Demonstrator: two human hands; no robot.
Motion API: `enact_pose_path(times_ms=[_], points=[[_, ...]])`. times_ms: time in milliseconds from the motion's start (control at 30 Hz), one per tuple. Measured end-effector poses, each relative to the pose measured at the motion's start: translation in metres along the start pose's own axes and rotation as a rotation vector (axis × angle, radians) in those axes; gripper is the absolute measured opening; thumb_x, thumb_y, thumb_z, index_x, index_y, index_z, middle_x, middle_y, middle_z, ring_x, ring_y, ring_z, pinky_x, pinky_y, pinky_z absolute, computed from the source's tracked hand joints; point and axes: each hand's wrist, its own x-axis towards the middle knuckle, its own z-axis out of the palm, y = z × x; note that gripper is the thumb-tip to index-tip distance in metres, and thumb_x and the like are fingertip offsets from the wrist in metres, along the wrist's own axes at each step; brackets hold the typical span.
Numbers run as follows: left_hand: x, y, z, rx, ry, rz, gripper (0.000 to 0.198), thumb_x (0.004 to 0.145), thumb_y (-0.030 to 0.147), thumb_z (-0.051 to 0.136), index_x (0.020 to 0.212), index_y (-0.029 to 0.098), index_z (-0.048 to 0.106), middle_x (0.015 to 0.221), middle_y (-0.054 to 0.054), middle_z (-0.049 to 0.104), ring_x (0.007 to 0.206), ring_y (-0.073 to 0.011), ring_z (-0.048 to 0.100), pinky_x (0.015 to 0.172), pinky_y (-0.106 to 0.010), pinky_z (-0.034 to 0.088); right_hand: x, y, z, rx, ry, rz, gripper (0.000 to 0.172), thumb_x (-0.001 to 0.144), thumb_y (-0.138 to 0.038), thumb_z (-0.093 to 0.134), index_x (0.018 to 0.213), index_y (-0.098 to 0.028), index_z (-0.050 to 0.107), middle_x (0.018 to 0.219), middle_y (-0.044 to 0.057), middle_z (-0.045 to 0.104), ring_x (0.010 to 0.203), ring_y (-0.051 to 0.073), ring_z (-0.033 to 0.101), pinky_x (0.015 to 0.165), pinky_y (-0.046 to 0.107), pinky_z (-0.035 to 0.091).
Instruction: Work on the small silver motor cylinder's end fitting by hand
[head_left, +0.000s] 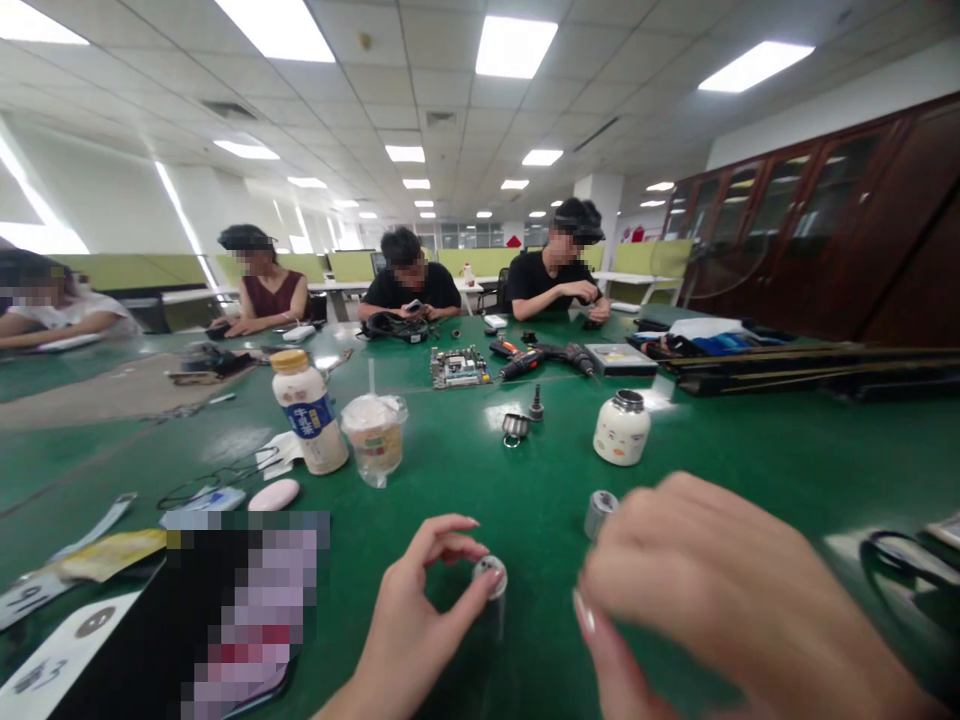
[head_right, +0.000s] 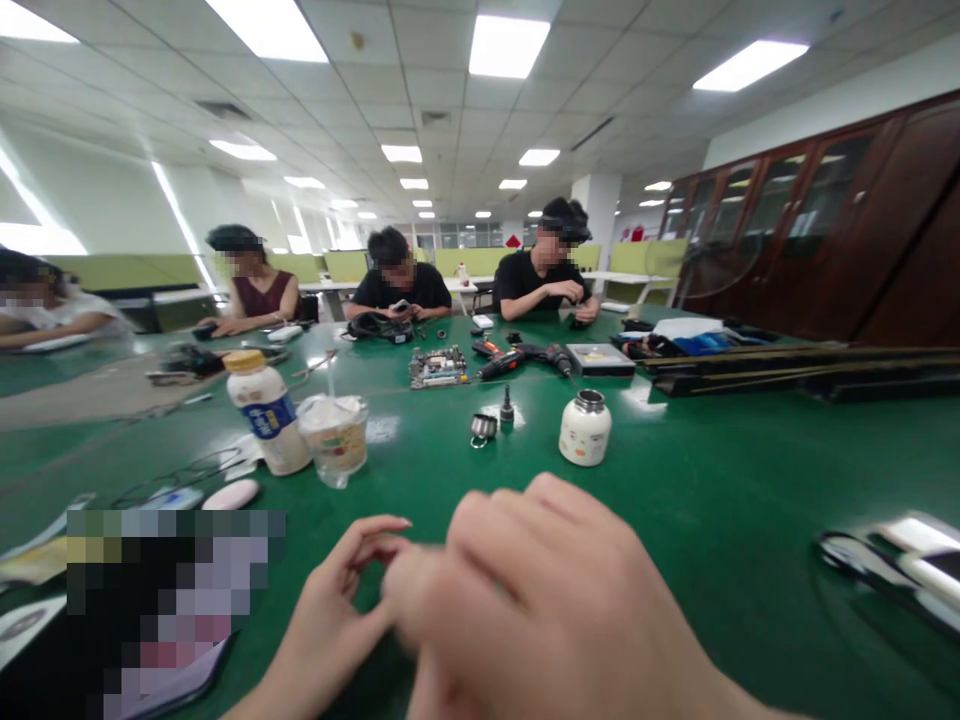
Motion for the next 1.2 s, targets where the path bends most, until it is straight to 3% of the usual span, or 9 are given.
enact_pose_path(times_ms=[133,233,333,433,567,700,800,1000,1200], points=[[-0.008,0.001,0.000,-0.027,-0.031,-0.006,0.039,0.082,0.021,0.067,0.117,0.025,0.051,0.100,-0.003,0.073,0.095,-0.0198,0.070,0.089,-0.034,0.053,0.049,0.005,0.006,-0.181,-0.159,-0.053,0.029,0.092,-0.025,0.053,0.116,-0.033,0.065,0.093,0.002,0.068,0.080,0.020,0.063,0.077,0.036,0.051],[-0.014,-0.002,0.000,-0.048,-0.127,-0.033,0.055,0.077,0.018,0.073,0.126,0.025,0.047,0.113,-0.005,0.071,0.107,-0.0220,0.067,0.096,-0.035,0.051,0.056,0.020,0.024,-0.126,-0.290,-0.074,0.034,0.094,-0.020,0.050,0.122,-0.034,0.063,0.105,0.001,0.066,0.098,0.020,0.062,0.088,0.036,0.048],[-0.016,-0.006,0.002,-0.079,-0.212,-0.087,0.051,0.077,0.013,0.072,0.122,0.026,0.053,0.108,-0.002,0.074,0.101,-0.0198,0.069,0.093,-0.032,0.052,0.048,0.032,0.039,-0.080,-0.346,-0.088,0.037,0.093,-0.019,0.051,0.124,-0.036,0.063,0.118,0.001,0.063,0.111,0.021,0.058,0.098,0.038,0.044],[-0.014,-0.007,0.003,-0.076,-0.234,-0.121,0.042,0.077,0.011,0.070,0.115,0.026,0.061,0.107,0.001,0.074,0.100,-0.0186,0.069,0.090,-0.029,0.052,0.043,0.038,0.045,-0.050,-0.319,-0.080,0.026,0.092,-0.022,0.056,0.113,-0.032,0.068,0.119,0.003,0.063,0.112,0.023,0.058,0.100,0.041,0.042],[-0.015,-0.009,0.004,-0.029,-0.237,-0.132,0.041,0.077,0.014,0.071,0.116,0.025,0.064,0.107,0.000,0.074,0.099,-0.0201,0.069,0.089,-0.030,0.053,0.045,0.043,0.049,0.029,-0.163,-0.018,0.007,0.087,-0.024,0.062,0.090,-0.021,0.067,0.104,0.006,0.069,0.102,0.023,0.063,0.092,0.039,0.048],[-0.018,-0.014,0.004,0.024,-0.213,-0.097,0.044,0.077,0.017,0.072,0.119,0.024,0.063,0.112,-0.002,0.073,0.101,-0.0220,0.068,0.092,-0.032,0.052,0.048,0.045,0.062,0.076,-0.144,0.001,0.016,0.080,-0.021,0.069,0.096,-0.022,0.066,0.098,0.003,0.072,0.097,0.022,0.066,0.088,0.037,0.049],[-0.019,-0.016,0.004,0.047,-0.221,-0.090,0.044,0.077,0.018,0.072,0.120,0.024,0.064,0.115,-0.003,0.073,0.102,-0.0223,0.068,0.093,-0.032,0.052,0.052,0.043,0.069,0.137,-0.132,0.040,0.006,0.081,-0.020,0.069,0.087,-0.022,0.067,0.086,0.001,0.074,0.087,0.020,0.069,0.082,0.033,0.051],[-0.019,-0.015,0.004,0.079,-0.226,-0.129,0.045,0.077,0.021,0.072,0.121,0.023,0.064,0.115,-0.004,0.073,0.103,-0.0237,0.068,0.093,-0.033,0.051,0.059,0.059,0.057,0.181,0.045,0.091,0.010,0.083,-0.027,0.070,0.085,-0.020,0.063,0.087,0.002,0.074,0.088,0.019,0.070,0.083,0.032,0.053],[-0.016,-0.004,0.001,0.054,-0.225,-0.183,0.041,0.076,0.021,0.073,0.116,0.023,0.067,0.110,-0.002,0.074,0.100,-0.0225,0.068,0.091,-0.031,0.050,0.041,0.107,0.058,0.102,-0.129,0.114,0.002,0.083,-0.021,0.067,0.085,-0.020,0.067,0.093,0.004,0.074,0.098,0.023,0.069,0.091,0.039,0.052]])
